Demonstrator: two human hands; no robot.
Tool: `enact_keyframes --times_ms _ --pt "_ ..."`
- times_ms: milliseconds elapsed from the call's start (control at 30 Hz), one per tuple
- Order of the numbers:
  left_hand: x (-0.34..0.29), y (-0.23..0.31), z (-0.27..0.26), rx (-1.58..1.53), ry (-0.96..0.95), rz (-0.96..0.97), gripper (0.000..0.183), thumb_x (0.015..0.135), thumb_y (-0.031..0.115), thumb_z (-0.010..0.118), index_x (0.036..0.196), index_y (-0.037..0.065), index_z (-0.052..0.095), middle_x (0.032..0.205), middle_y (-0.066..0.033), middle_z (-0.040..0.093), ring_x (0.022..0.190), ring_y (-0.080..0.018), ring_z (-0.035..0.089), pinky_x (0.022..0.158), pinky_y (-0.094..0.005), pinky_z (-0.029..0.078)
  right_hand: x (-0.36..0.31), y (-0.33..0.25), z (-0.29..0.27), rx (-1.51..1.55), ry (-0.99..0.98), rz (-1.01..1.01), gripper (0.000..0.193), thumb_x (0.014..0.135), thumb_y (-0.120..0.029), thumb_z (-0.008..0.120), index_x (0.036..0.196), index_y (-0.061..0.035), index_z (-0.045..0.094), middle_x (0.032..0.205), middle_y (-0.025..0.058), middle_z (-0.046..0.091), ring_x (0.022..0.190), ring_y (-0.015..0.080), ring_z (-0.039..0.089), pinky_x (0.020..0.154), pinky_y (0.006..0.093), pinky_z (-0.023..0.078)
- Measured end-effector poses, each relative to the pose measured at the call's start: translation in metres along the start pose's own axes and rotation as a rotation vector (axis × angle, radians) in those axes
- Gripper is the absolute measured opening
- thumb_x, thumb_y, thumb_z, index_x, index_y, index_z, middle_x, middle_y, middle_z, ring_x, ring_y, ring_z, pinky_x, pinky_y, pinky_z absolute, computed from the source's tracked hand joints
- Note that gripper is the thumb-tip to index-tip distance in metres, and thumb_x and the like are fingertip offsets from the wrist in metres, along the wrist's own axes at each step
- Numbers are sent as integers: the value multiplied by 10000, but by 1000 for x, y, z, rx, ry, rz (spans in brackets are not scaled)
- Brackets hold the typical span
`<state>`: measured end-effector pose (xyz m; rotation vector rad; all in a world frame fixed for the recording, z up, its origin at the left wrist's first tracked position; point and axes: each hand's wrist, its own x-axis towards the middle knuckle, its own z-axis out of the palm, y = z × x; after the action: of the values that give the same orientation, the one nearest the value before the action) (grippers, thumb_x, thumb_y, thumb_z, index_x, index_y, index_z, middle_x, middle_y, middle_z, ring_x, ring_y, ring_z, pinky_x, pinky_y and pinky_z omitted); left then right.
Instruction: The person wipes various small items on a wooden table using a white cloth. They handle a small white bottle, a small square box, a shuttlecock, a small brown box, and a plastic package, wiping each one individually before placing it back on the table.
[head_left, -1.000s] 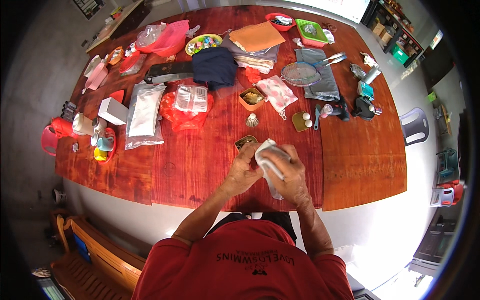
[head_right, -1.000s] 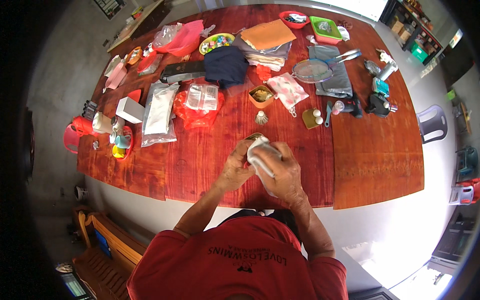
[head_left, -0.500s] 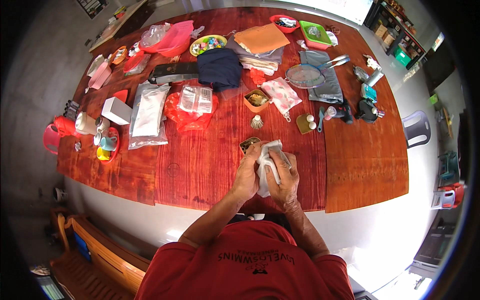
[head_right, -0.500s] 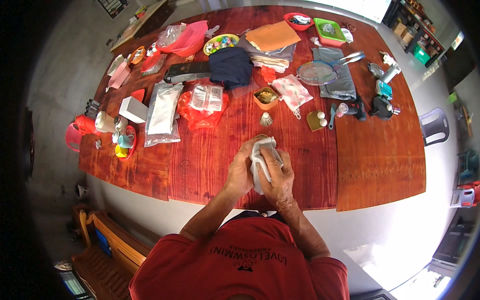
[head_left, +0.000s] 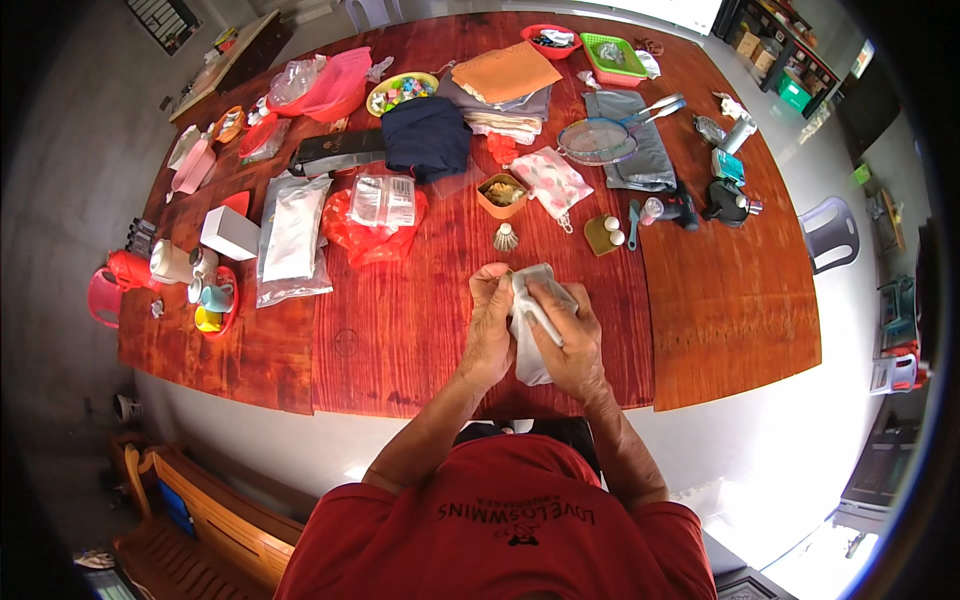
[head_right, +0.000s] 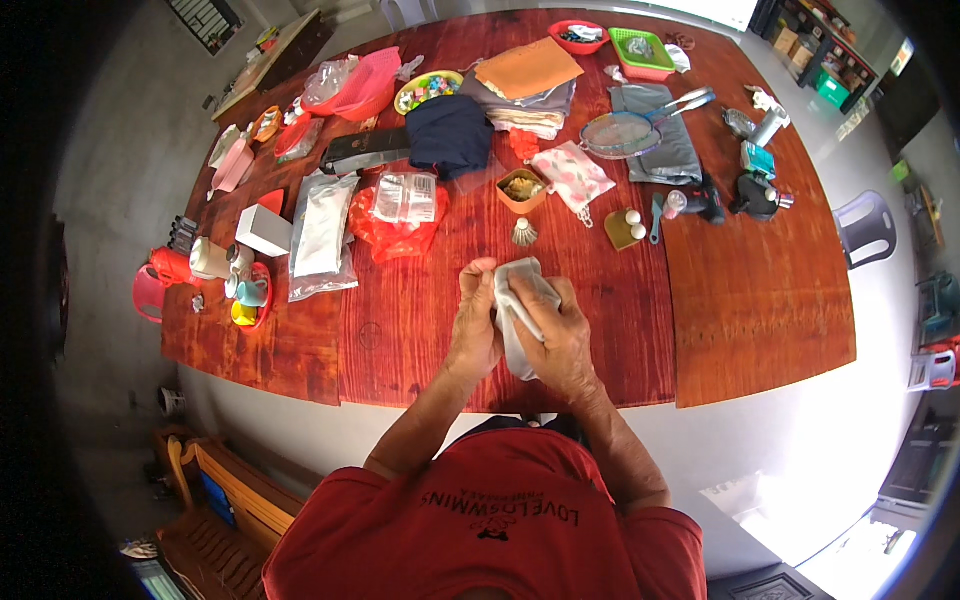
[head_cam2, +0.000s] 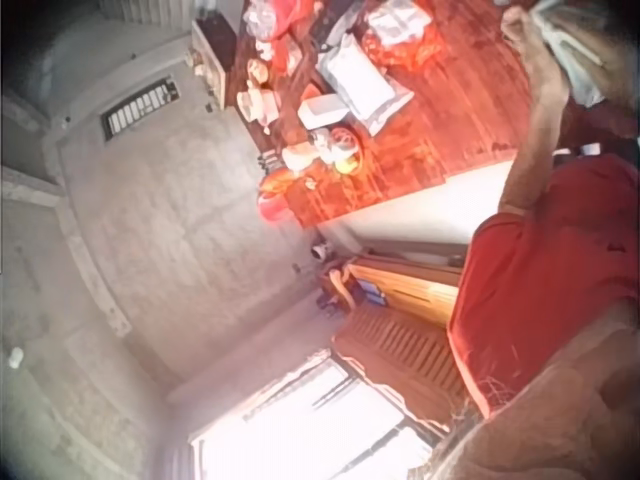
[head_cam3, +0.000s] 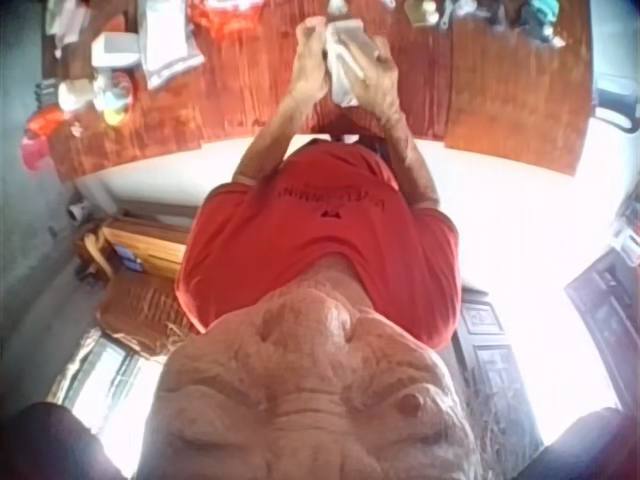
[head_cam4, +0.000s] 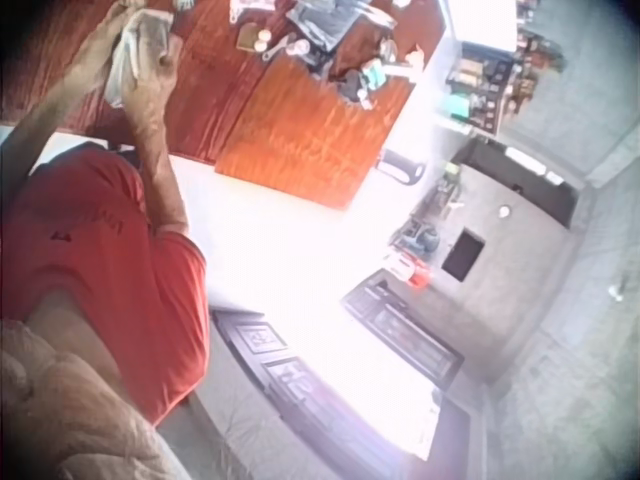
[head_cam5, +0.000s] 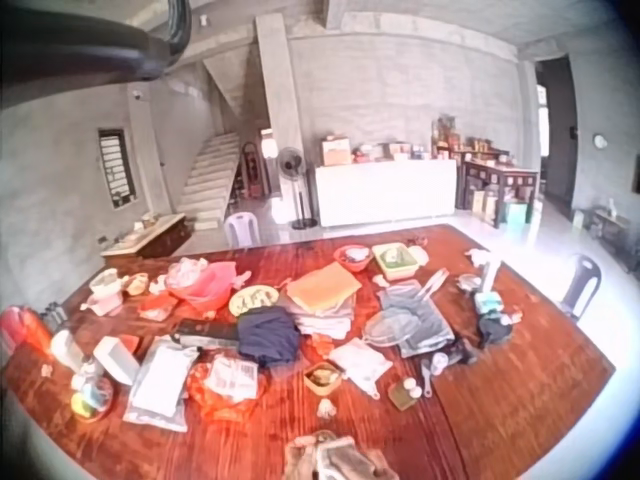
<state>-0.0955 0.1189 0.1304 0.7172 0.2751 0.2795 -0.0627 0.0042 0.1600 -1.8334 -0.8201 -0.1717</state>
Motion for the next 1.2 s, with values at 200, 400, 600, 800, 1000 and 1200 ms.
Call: enact_keyframes --times_ms 200,400,600,800,1000,1200 --pt "7 9 -8 -151 53 -78 263 929 336 531 1012 86 527 895 -64 604 690 -161 585 660 -286 484 -38 1 -1 -192 -75 -74 370 737 -90 690 1099 -140 634 933 104 621 813 246 610 689 355 542" --pt "-5 9 -6 -280 -164 -173 382 943 371 487 1146 48 509 1015 -75 604 848 -167 591 619 -248 437 -2 -16 -38 52 154 53 290 821 -2 572 1111 -13 585 972 166 597 879 306 594 727 356 492" --pt "-21 2 12 -210 -291 -77 435 916 321 541 1250 62 436 1202 -58 519 1125 -192 509 1000 -350 402 3 -17 0 -152 212 -149 299 766 -185 677 1059 -133 648 1019 148 548 940 313 532 784 420 466" --pt "-39 0 24 -59 -162 -26 517 907 224 579 1342 216 299 1287 -56 443 1180 -199 460 979 -410 411 4 -1 -22 450 20 335 236 867 -173 594 1025 -2 632 949 167 640 804 262 630 693 325 503" --pt "-26 7 22 -105 -122 3 442 932 367 502 1299 180 341 1086 -104 576 974 -215 589 812 -352 526 -19 -19 -17 33 93 -138 389 701 -84 743 1079 -117 657 975 103 555 839 244 616 684 335 540" --pt "-28 7 26 -182 -214 -102 345 938 346 509 1194 125 439 948 -48 579 856 -170 589 740 -306 509 -37 -19 -15 -106 167 -174 446 643 -49 775 1061 -162 667 948 85 538 815 232 608 667 336 534"
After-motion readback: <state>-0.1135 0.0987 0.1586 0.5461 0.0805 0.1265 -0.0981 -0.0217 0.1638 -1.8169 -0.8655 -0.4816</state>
